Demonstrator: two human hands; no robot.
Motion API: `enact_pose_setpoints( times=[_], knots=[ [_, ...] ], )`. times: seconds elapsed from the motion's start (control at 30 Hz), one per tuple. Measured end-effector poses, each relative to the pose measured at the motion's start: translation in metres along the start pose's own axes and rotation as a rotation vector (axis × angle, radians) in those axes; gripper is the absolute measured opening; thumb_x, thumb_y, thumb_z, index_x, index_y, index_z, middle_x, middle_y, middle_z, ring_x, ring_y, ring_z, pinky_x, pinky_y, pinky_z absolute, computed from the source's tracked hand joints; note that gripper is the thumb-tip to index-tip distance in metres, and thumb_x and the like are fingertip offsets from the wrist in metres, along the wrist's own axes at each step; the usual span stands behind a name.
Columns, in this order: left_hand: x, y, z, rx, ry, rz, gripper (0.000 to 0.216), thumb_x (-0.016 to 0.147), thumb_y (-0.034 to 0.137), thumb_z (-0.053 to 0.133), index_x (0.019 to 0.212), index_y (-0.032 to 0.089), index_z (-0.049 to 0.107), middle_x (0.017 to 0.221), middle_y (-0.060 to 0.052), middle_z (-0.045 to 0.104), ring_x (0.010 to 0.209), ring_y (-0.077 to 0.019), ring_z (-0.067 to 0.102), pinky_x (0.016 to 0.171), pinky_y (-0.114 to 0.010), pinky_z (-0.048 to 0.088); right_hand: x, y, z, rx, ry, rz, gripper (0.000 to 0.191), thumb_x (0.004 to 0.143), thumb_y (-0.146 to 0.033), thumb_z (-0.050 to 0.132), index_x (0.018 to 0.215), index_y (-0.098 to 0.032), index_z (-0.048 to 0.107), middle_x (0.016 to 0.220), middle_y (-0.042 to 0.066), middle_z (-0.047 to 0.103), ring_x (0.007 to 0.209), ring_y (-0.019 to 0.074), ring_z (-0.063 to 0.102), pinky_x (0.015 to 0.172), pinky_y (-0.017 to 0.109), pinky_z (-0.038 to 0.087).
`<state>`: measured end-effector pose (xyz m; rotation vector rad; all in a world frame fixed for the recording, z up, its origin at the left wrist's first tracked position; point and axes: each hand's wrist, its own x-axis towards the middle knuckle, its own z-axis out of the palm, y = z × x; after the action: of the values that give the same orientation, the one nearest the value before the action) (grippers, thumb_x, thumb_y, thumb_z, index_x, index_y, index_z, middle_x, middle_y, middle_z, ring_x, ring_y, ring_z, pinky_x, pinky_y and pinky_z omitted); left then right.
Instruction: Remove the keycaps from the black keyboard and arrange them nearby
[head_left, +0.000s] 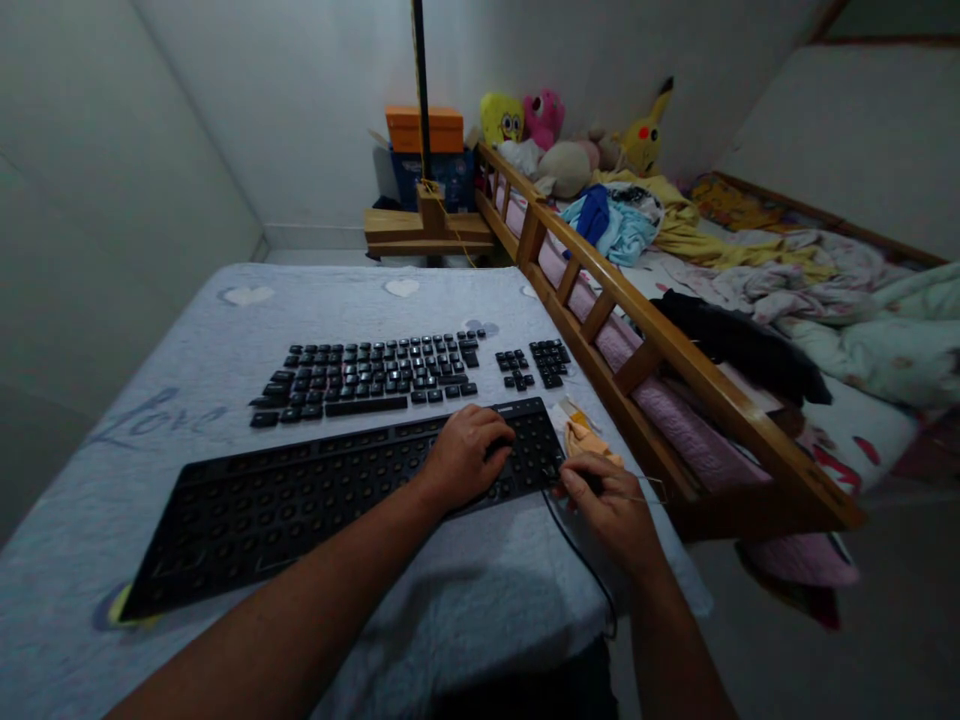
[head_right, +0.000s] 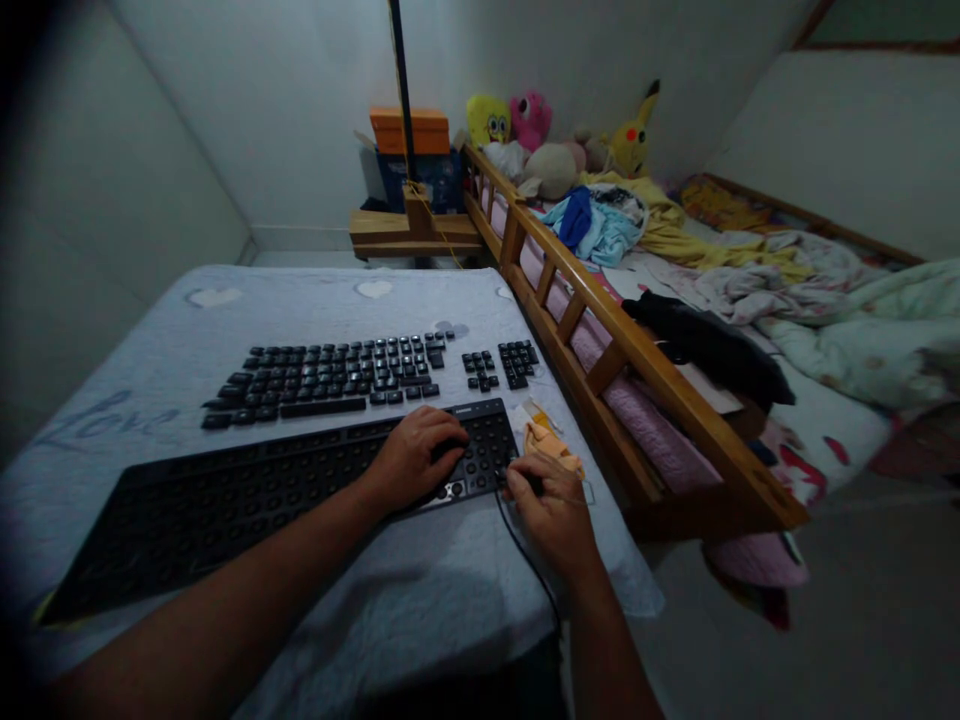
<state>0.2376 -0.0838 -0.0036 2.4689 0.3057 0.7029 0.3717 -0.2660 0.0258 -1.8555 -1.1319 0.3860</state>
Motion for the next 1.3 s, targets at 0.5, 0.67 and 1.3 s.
enact_pose_setpoints(
  times=[0.5, 0.67, 1.3],
  knots=[
    [0.0, 0.001, -0.001, 0.003, -0.004, -0.013, 0.013, 0.082, 0.013, 0.063, 0.092, 0.019, 0.069, 0.094, -0.006, 0.07, 0.091, -0.0224, 0.059, 0.084, -0.039, 0.048, -0.016, 0.007, 0.012, -0.022, 0.209, 0.031, 0.018, 0.093, -0.029, 0.053, 0.09, -0.022, 0.069, 0.088, 0.006, 0.068, 0.084, 0.0216, 0.065, 0.078, 0.036, 0.051],
    [0.0, 0.0, 0.0, -0.001, 0.007, 0.002, 0.013, 0.082, 0.013, 0.063, 0.091, 0.019, 0.069, 0.093, -0.006, 0.069, 0.09, -0.0219, 0.06, 0.084, -0.038, 0.048, -0.011, 0.005, 0.004, -0.036, 0.102, -0.057, 0.017, 0.092, -0.026, 0.054, 0.089, -0.021, 0.07, 0.082, 0.004, 0.067, 0.082, 0.0199, 0.063, 0.079, 0.034, 0.049],
    [0.0, 0.0, 0.0, 0.005, -0.002, 0.002, 0.012, 0.082, 0.013, 0.064, 0.091, 0.018, 0.069, 0.093, -0.006, 0.07, 0.091, -0.0224, 0.06, 0.084, -0.039, 0.048, 0.025, -0.016, -0.014, -0.233, -0.23, 0.033, 0.005, 0.081, -0.02, 0.059, 0.079, -0.021, 0.063, 0.084, 0.003, 0.068, 0.082, 0.0202, 0.063, 0.076, 0.031, 0.046]
  ],
)
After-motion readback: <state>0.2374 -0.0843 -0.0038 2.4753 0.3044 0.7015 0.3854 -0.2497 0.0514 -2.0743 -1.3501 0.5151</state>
